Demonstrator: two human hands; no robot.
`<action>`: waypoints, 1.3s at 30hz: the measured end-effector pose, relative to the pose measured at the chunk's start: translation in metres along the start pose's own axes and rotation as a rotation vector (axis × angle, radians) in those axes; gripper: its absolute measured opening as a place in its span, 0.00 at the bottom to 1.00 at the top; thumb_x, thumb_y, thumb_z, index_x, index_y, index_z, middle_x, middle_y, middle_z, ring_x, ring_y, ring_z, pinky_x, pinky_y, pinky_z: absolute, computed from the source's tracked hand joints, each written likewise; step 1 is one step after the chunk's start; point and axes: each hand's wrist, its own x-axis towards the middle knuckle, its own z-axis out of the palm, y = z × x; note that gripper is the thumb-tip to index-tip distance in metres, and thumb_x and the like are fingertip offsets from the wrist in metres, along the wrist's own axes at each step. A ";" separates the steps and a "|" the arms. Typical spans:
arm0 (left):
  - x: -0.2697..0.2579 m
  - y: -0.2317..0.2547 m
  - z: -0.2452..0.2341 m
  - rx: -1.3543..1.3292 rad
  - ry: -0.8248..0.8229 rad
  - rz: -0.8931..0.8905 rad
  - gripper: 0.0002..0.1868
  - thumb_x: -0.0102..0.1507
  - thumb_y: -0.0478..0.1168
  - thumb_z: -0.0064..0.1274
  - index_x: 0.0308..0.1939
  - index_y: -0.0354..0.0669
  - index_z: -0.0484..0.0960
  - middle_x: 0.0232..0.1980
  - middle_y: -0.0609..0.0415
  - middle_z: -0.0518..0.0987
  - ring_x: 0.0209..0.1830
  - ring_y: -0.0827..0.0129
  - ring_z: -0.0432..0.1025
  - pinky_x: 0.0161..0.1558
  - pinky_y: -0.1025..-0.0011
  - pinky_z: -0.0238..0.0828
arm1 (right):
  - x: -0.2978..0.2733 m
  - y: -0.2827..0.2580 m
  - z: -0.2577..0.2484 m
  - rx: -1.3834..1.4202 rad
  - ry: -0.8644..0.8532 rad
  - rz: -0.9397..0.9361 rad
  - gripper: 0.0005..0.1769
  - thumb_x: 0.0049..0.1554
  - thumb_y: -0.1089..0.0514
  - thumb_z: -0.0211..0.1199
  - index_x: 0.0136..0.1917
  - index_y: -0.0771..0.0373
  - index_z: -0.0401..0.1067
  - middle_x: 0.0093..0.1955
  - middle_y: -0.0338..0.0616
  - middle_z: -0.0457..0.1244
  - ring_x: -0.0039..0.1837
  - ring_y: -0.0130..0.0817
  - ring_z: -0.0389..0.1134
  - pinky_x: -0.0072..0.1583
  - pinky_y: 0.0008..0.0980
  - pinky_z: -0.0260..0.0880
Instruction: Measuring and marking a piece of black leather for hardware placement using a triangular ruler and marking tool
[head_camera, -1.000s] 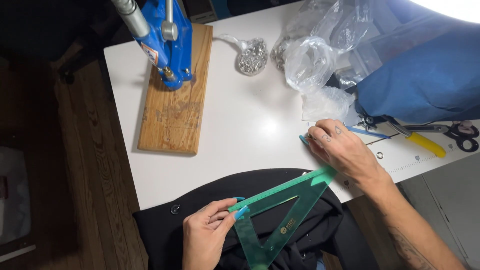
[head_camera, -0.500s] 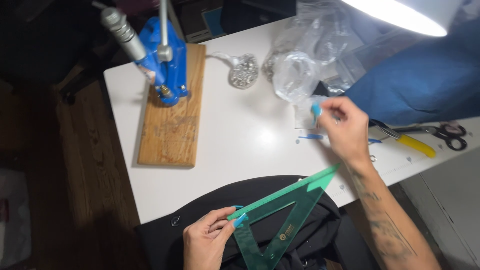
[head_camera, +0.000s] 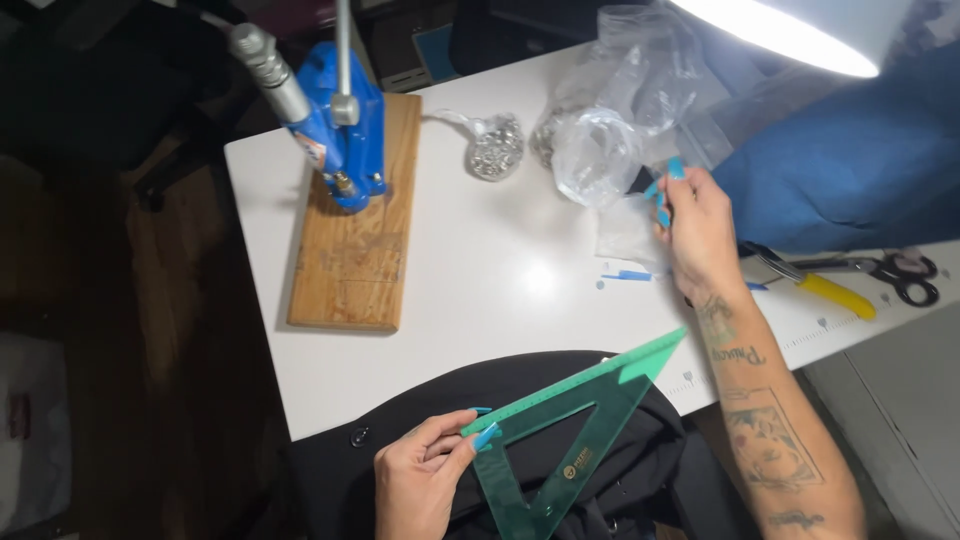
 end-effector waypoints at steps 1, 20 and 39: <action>-0.002 0.000 -0.001 0.014 -0.014 0.002 0.10 0.46 0.34 0.57 0.32 0.42 0.85 0.31 0.57 0.85 0.27 0.78 0.79 0.35 0.84 0.80 | -0.011 -0.007 0.000 -0.644 0.090 -0.121 0.11 0.56 0.50 0.44 0.41 0.57 0.63 0.34 0.35 0.55 0.38 0.27 0.52 0.40 0.29 0.51; -0.004 -0.007 0.002 0.010 0.018 0.143 0.11 0.48 0.32 0.55 0.34 0.40 0.82 0.33 0.54 0.82 0.28 0.77 0.79 0.34 0.84 0.80 | 0.030 0.029 -0.010 -1.154 -0.072 -0.970 0.05 0.51 0.73 0.50 0.44 0.75 0.58 0.47 0.59 0.51 0.46 0.51 0.53 0.48 0.42 0.57; 0.000 -0.007 0.015 -0.093 0.185 0.215 0.16 0.45 0.29 0.57 0.37 0.37 0.79 0.35 0.50 0.81 0.33 0.70 0.77 0.37 0.75 0.80 | -0.097 0.065 -0.092 -0.878 0.211 -0.916 0.07 0.56 0.69 0.57 0.48 0.77 0.65 0.48 0.61 0.59 0.52 0.48 0.61 0.54 0.37 0.65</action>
